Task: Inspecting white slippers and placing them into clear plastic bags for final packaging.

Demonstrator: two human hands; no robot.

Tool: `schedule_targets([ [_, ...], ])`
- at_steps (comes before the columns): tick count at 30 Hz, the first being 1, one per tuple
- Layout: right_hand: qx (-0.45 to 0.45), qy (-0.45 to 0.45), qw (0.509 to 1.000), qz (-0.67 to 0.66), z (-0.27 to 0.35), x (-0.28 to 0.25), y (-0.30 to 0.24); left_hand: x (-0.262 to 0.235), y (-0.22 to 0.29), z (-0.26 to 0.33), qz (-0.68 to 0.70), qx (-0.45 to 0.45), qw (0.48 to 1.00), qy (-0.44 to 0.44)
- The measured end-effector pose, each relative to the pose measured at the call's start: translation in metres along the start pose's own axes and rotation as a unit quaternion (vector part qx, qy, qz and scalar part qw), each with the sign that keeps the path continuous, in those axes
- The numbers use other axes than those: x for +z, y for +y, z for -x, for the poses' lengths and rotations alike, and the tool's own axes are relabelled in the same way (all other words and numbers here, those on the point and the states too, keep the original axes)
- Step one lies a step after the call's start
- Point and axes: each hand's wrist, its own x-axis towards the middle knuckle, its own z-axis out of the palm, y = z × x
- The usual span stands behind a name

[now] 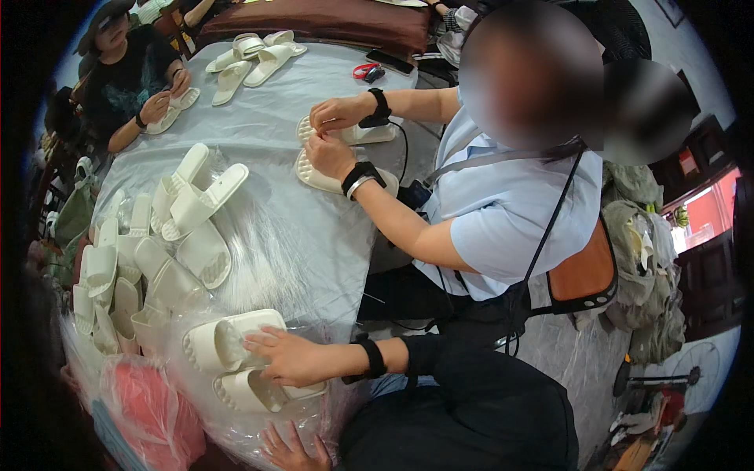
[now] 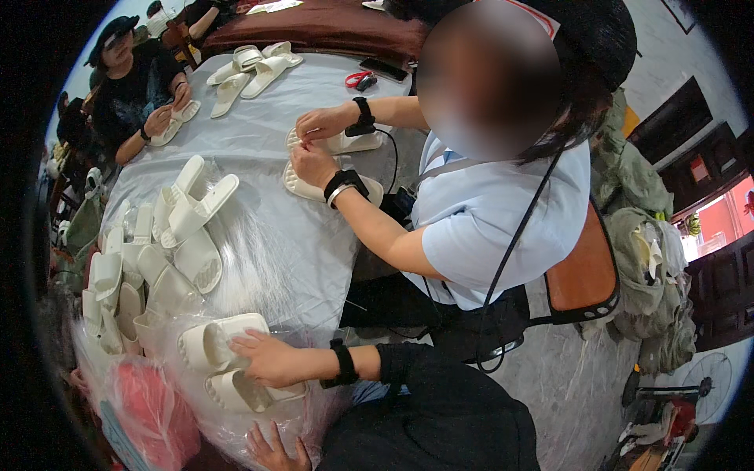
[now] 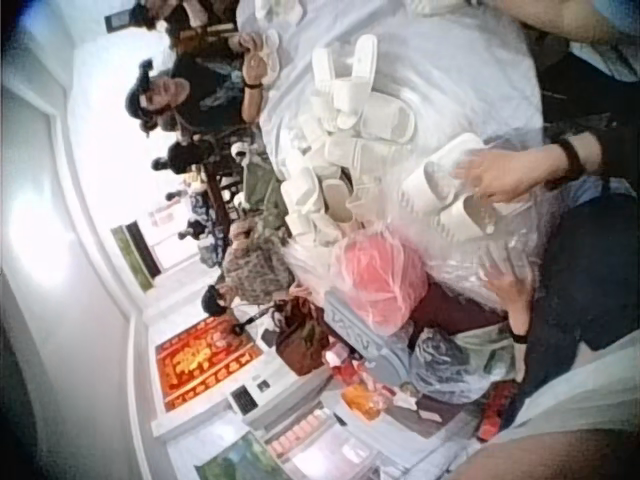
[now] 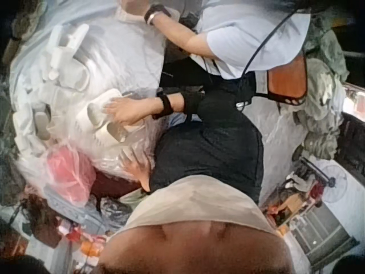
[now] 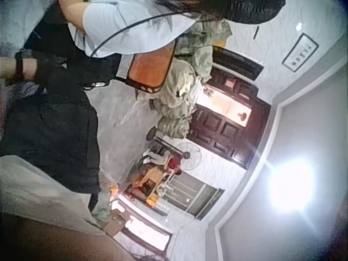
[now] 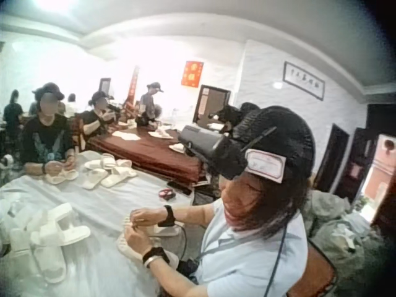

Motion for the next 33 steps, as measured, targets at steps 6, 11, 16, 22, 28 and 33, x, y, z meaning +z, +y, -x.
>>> schedule_targets([
  [6, -0.049, -0.083, 0.995, 0.017, -0.021, 0.013, 0.003, 0.009, 0.004, 0.000, -0.072, 0.089, 0.991, -0.063],
  [11, -0.112, -0.064, 0.992, 0.005, -0.036, 0.029, 0.006, 0.014, -0.003, 0.006, -0.062, 0.096, 0.992, -0.049],
  [16, -0.120, -0.093, 0.988, -0.002, -0.040, 0.028, -0.001, 0.015, -0.004, 0.007, -0.081, 0.130, 0.988, -0.036],
  [22, -0.090, -0.100, 0.991, 0.020, -0.046, 0.038, -0.003, 0.021, -0.009, 0.027, -0.066, 0.059, 0.995, -0.034],
  [28, -0.072, -0.089, 0.967, -0.228, -0.037, -0.014, -0.027, 0.020, 0.004, 0.021, -0.084, 0.016, 0.995, -0.051],
  [33, -0.069, -0.140, 0.911, -0.381, 0.006, -0.058, -0.058, 0.026, -0.004, 0.020, -0.047, 0.033, 0.997, -0.047],
])
